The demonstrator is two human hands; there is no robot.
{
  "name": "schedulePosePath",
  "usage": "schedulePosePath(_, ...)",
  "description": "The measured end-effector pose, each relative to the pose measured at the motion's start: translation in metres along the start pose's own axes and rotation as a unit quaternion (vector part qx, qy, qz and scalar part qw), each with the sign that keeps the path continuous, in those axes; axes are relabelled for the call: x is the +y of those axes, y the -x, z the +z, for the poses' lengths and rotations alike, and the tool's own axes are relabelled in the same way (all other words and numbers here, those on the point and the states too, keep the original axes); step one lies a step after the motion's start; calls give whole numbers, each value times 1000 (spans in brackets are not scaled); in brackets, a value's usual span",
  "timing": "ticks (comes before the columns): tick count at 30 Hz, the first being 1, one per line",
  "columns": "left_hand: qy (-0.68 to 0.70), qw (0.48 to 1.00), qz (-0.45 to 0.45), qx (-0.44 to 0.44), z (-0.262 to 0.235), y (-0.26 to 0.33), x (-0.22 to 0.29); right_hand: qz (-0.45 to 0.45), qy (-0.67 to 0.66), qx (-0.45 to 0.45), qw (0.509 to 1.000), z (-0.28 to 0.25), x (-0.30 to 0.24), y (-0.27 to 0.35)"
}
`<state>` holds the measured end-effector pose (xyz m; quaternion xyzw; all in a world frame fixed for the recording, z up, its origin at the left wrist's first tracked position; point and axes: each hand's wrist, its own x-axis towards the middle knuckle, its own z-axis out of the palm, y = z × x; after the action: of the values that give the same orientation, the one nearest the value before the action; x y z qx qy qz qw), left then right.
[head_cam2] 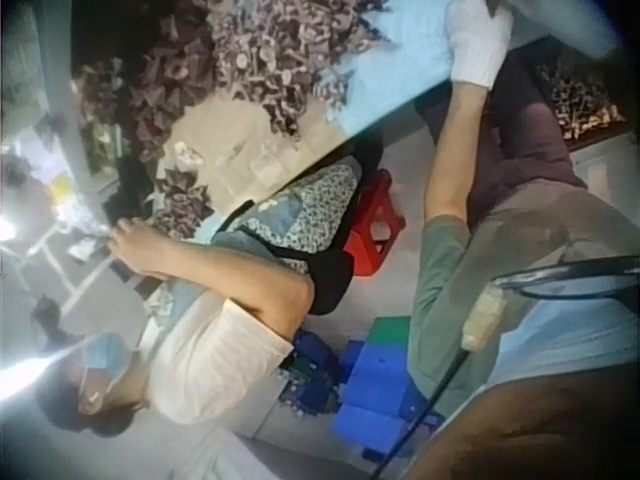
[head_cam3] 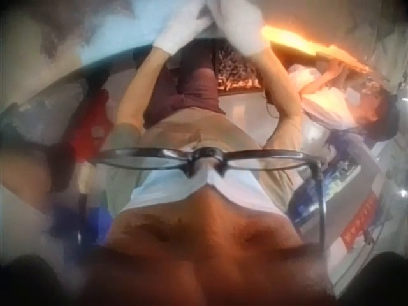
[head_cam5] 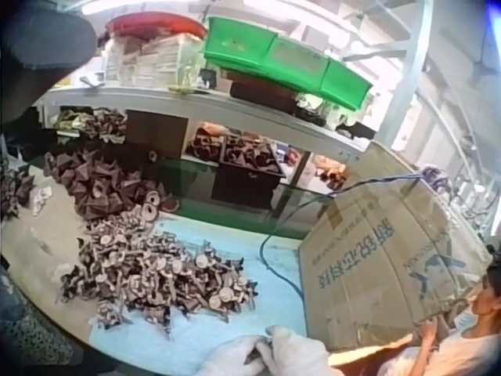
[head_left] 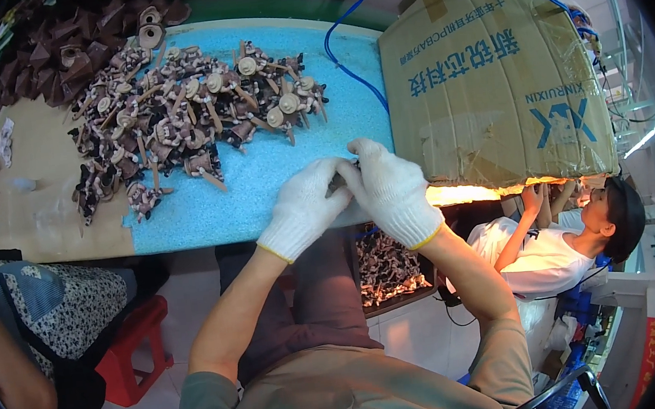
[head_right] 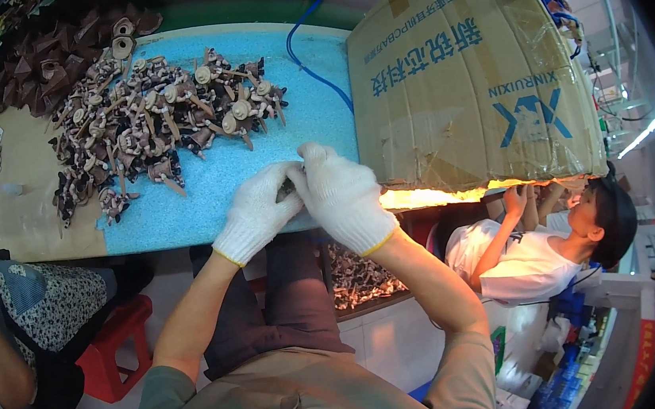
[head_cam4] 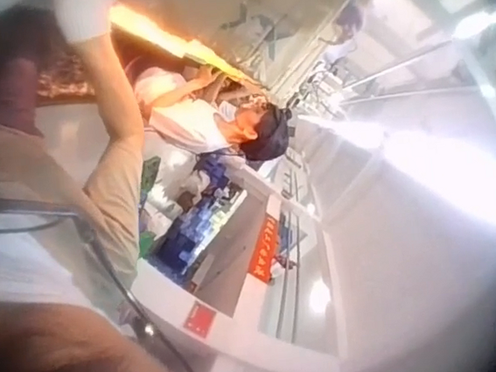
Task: The person sorts and inspects small plastic or rubber manufactured parts by hand at a factory workbench, using a light box for inspection.
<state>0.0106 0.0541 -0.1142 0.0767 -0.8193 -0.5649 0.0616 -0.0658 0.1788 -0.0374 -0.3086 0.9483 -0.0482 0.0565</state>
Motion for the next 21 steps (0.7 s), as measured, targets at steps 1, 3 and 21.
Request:
schedulePosePath(1,0,1000,11,11,1,0,-1,-19,22,27,999,3,0,-1)
schedulePosePath(3,-17,999,30,10,0,0,-6,-32,69,16,997,5,-5,-3)
schedulePosePath(21,255,957,45,129,5,-24,28,-167,13,147,975,30,45,-18)
